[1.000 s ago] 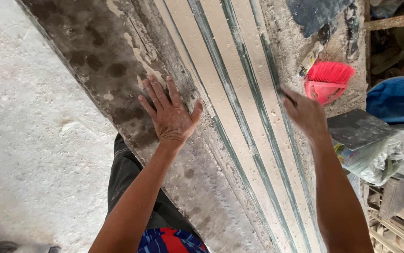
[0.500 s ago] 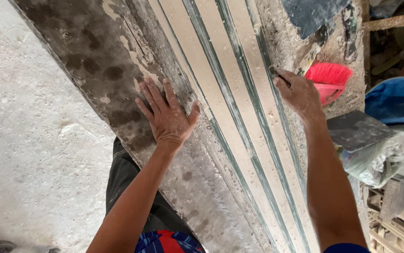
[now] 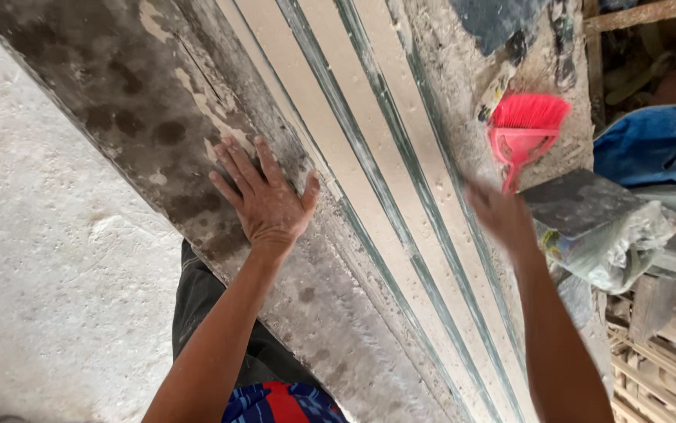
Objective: The person holds a long strip-lined concrete slab steady with one hand and uses a small handheld scraper to remove excess material from the grooves between the strips, working along each groove in turn and repositioning along the slab to clear the full length of the grooves.
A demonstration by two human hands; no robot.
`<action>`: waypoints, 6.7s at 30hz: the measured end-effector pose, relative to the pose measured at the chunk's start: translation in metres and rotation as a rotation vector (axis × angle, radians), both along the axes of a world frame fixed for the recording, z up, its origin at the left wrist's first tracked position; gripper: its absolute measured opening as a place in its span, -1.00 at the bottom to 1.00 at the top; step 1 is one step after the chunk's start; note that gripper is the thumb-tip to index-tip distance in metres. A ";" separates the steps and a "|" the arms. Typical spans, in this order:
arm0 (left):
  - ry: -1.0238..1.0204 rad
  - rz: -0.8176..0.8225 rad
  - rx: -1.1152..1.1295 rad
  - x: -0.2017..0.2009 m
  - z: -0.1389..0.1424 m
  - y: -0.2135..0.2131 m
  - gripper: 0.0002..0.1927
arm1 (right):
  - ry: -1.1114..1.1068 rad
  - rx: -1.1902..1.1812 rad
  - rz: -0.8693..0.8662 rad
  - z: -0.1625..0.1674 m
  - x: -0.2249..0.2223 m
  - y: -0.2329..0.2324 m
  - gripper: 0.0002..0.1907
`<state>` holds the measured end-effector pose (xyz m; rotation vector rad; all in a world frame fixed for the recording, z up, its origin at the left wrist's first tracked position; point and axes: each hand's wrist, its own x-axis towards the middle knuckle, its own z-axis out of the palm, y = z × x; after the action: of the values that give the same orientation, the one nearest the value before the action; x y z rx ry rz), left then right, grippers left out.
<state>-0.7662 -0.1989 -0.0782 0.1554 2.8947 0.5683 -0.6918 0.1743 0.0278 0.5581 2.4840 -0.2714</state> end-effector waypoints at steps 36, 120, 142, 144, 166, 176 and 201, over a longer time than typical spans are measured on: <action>0.054 0.007 0.030 0.015 -0.001 0.002 -0.05 | -0.639 0.266 -0.151 0.045 0.246 0.056 -0.47; -0.142 0.236 0.056 -0.171 0.017 -0.105 -0.29 | -0.053 0.185 0.381 -0.029 -0.189 -0.276 -0.48; 0.130 0.315 0.417 -0.167 0.006 -0.114 -0.37 | -0.058 0.183 0.313 -0.025 -0.172 -0.271 -0.48; 0.165 0.323 0.443 -0.167 0.006 -0.115 -0.39 | 0.242 0.264 0.571 -0.045 -0.232 -0.288 -0.53; 0.153 0.303 0.484 -0.166 0.004 -0.119 -0.35 | 0.025 0.158 0.402 -0.046 -0.362 -0.321 -0.56; 0.113 0.287 0.441 -0.167 0.008 -0.117 -0.38 | 0.068 0.141 0.413 -0.039 -0.362 -0.344 -0.50; -0.130 0.288 0.174 -0.160 0.001 -0.100 -0.21 | -0.146 0.089 0.011 0.002 -0.042 -0.168 -0.54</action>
<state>-0.9258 -0.2992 -0.0770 -0.2692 2.7553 0.8453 -0.7335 0.0068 0.0299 0.5795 2.3656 -0.1125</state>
